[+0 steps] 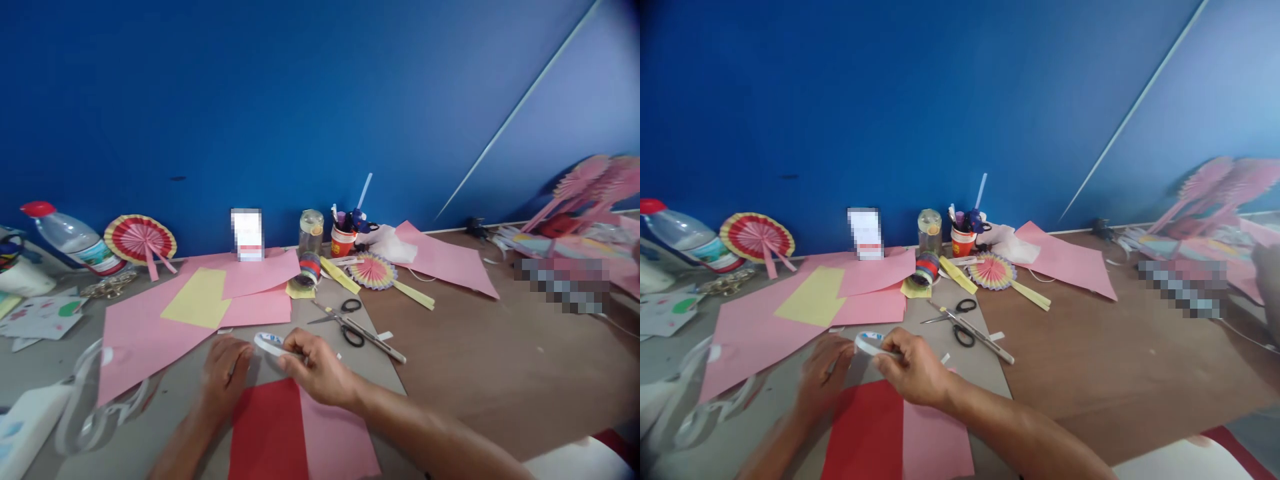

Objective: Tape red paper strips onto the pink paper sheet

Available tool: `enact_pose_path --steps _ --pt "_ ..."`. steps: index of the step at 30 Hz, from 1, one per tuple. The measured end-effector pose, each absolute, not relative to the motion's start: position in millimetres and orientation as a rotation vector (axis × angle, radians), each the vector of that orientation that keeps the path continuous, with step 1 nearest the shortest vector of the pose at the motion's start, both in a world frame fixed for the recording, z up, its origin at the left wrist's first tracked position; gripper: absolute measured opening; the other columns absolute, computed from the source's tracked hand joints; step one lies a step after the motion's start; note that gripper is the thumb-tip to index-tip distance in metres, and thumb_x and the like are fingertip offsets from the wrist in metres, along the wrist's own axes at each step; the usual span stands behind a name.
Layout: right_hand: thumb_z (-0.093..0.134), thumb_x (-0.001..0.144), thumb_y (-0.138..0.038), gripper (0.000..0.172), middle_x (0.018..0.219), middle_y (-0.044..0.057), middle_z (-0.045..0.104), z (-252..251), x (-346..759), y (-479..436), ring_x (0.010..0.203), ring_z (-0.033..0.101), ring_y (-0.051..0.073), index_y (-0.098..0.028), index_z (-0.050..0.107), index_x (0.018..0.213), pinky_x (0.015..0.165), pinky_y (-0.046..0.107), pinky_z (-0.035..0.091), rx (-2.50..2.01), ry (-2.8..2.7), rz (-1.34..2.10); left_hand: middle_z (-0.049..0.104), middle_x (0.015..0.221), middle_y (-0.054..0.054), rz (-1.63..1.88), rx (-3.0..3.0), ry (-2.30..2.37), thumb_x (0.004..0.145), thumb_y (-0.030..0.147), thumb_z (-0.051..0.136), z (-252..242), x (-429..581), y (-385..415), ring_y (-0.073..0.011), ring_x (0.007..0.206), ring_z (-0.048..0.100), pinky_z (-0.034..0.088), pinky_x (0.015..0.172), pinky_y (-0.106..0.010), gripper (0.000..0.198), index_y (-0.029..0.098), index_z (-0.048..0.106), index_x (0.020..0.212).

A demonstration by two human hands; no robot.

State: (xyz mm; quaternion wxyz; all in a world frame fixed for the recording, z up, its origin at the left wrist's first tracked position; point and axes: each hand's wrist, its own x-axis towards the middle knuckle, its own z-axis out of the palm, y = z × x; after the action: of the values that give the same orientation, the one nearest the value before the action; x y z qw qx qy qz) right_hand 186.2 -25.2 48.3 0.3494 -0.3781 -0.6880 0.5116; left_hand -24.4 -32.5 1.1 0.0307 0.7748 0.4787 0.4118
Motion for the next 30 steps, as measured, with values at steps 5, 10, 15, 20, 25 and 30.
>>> enact_pose_path --steps 5,10,15,20,25,30 --pt "0.047 0.080 -0.016 0.007 0.070 -0.004 0.043 36 178 -28 0.061 0.041 0.011 -0.021 0.043 0.083 0.057 0.023 0.036 -0.853 -1.911 1.173 0.067 0.079 -0.003 1.313 2.256 1.574 0.089 0.022 0.047 7 -21 -40 -0.0186 0.082 0.061 0.048 0.082 -0.035 0.016 0.020 0.062 0.084" --pt "0.048 0.081 -0.012 0.011 0.076 0.001 0.052 14 179 -28 0.074 0.049 0.016 -0.022 0.045 0.085 0.068 0.028 0.043 -0.781 -2.001 0.924 0.062 0.091 -0.006 1.344 2.151 1.610 0.091 0.023 0.044 7 -18 -48 -0.0184 0.086 0.060 0.050 0.078 -0.033 0.020 0.020 0.054 0.107" --pt "0.046 0.081 -0.009 0.014 0.075 0.002 0.054 9 178 -25 0.072 0.049 0.018 -0.022 0.044 0.087 0.074 0.034 0.043 -0.623 -2.106 0.707 0.057 0.109 -0.011 1.348 1.993 1.568 0.093 0.026 0.040 1 -13 -51 -0.0209 0.099 0.057 0.047 0.088 -0.039 0.042 0.022 0.037 0.135" --pt "0.044 0.082 -0.009 0.014 0.072 0.002 0.052 10 178 -22 0.069 0.046 0.018 -0.022 0.043 0.087 0.073 0.036 0.041 -0.594 -2.147 0.627 0.061 0.107 -0.010 1.295 1.869 1.538 0.093 0.031 0.043 1 -8 -51 -0.0204 0.098 0.060 0.049 0.084 -0.034 0.037 0.021 0.046 0.128" --pt "0.043 0.083 -0.009 0.014 0.074 0.002 0.053 9 179 -22 0.070 0.046 0.019 -0.022 0.043 0.088 0.073 0.036 0.040 -0.595 -2.146 0.626 0.063 0.078 -0.003 1.312 1.837 1.596 0.093 0.034 0.044 5 -6 -50 -0.0161 0.073 0.061 0.049 0.067 -0.027 0.023 0.020 0.060 0.084" --pt "0.043 0.083 -0.009 0.014 0.071 0.002 0.052 9 180 -20 0.068 0.045 0.019 -0.022 0.043 0.088 0.072 0.036 0.040 -0.601 -2.116 0.566 0.060 0.075 -0.001 1.423 1.799 1.692 0.094 0.028 0.041 8 -16 -46 -0.0143 0.069 0.058 0.048 0.066 -0.027 0.022 0.020 0.060 0.100"
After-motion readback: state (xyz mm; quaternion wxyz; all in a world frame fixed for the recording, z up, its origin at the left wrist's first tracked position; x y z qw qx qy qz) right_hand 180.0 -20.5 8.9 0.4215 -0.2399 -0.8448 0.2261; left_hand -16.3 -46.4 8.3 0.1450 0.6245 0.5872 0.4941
